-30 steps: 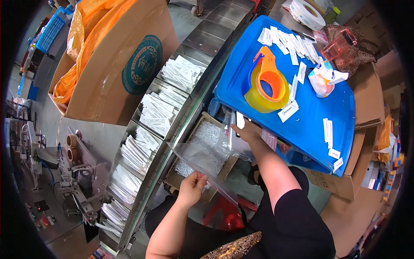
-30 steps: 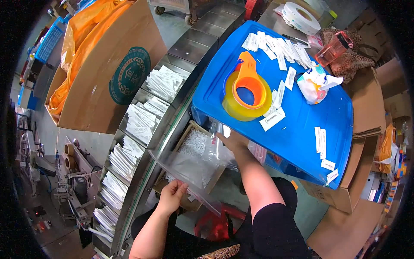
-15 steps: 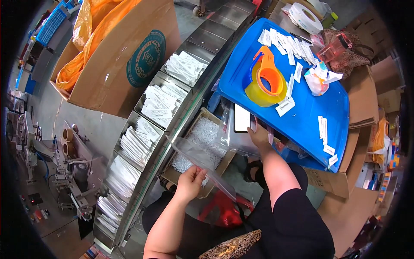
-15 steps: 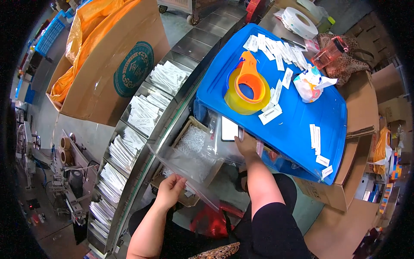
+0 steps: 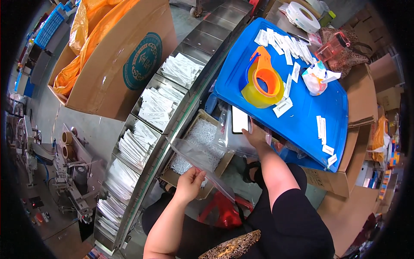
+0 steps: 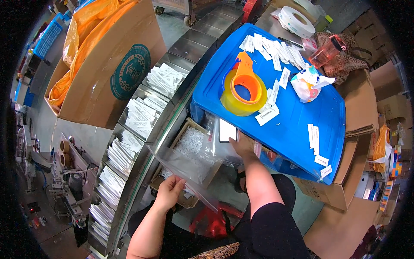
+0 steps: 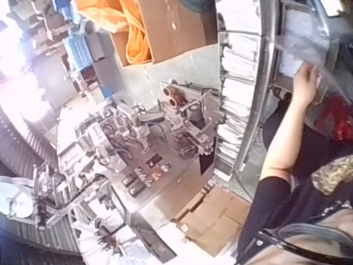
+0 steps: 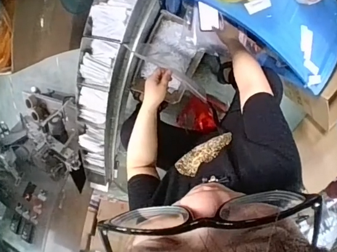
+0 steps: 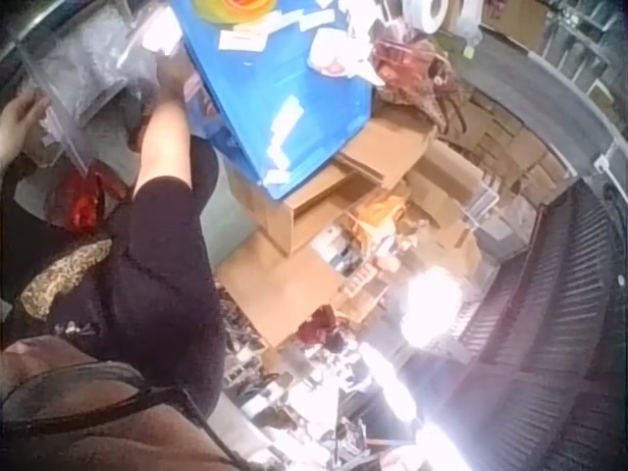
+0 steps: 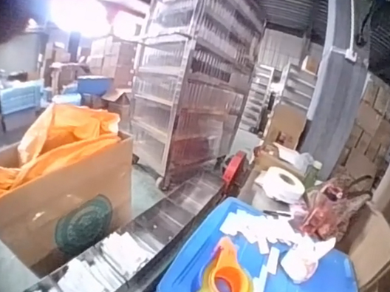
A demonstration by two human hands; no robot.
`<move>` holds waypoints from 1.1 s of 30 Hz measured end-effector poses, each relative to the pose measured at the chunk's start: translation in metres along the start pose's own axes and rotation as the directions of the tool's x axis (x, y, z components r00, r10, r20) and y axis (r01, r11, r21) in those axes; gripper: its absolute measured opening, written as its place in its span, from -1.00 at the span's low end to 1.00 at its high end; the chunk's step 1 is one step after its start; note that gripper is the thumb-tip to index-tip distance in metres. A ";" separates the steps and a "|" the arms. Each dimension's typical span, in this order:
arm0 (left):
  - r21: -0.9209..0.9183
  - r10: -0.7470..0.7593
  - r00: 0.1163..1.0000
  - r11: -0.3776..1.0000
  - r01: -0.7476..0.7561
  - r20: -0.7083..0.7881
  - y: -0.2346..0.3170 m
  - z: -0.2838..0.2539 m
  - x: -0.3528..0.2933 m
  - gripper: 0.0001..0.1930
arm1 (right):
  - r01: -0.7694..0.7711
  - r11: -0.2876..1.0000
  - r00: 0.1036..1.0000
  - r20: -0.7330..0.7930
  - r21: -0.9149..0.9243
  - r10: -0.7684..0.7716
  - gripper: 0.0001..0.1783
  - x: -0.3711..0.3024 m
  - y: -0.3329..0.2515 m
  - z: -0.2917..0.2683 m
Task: Removing manufactured plastic components from a rotating machine and packaging them into plastic bags at a workstation.
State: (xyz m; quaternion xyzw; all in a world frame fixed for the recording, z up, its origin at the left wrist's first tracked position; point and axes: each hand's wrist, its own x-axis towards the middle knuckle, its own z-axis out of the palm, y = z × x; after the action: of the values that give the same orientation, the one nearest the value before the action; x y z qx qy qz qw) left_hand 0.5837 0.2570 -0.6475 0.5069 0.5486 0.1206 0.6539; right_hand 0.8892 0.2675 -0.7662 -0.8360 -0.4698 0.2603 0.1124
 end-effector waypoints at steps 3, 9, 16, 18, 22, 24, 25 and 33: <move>0.020 -0.022 1.000 1.000 0.022 0.015 0.010 0.001 -0.002 -0.82 | -0.049 0.995 0.996 0.066 -0.085 0.055 -0.11 0.005 -0.011 0.004; 0.029 -0.012 1.000 1.000 0.012 0.017 0.004 0.001 -0.003 -0.82 | -0.218 0.950 0.957 0.140 -0.223 0.253 -0.04 0.004 -0.038 0.002; 0.014 -0.024 1.000 1.000 0.023 0.020 0.005 0.000 -0.002 -0.83 | -0.243 0.961 0.958 0.120 -0.132 0.259 -0.11 0.012 -0.019 0.005; 0.024 -0.018 1.000 1.000 0.018 0.021 0.005 0.001 -0.002 -0.83 | -0.228 0.968 0.968 0.083 -0.110 0.237 -0.13 0.012 -0.015 0.007; 0.014 0.001 0.999 1.000 -0.002 0.033 0.003 0.002 -0.002 -0.83 | -0.232 0.967 0.965 0.103 -0.103 0.243 -0.13 0.012 -0.014 0.005; 0.013 0.000 1.000 1.000 0.000 0.031 0.003 0.002 -0.003 -0.83 | -0.218 0.972 0.970 0.094 -0.088 0.226 -0.12 0.011 -0.017 0.004; 0.013 0.000 1.000 1.000 0.000 0.030 0.003 0.002 -0.003 -0.83 | -0.203 0.977 0.974 0.085 -0.073 0.209 -0.12 0.010 -0.019 0.003; 0.006 -0.009 0.999 1.000 0.009 0.036 -0.003 0.003 -0.001 -0.83 | -0.219 0.970 0.960 0.153 -0.106 0.234 -0.10 0.014 -0.015 0.003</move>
State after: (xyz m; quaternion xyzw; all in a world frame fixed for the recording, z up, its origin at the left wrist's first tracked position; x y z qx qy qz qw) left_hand 0.5843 0.2534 -0.6495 0.5084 0.5395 0.1068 0.6626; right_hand 0.8823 0.2872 -0.7670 -0.8641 -0.3897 0.3184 0.0057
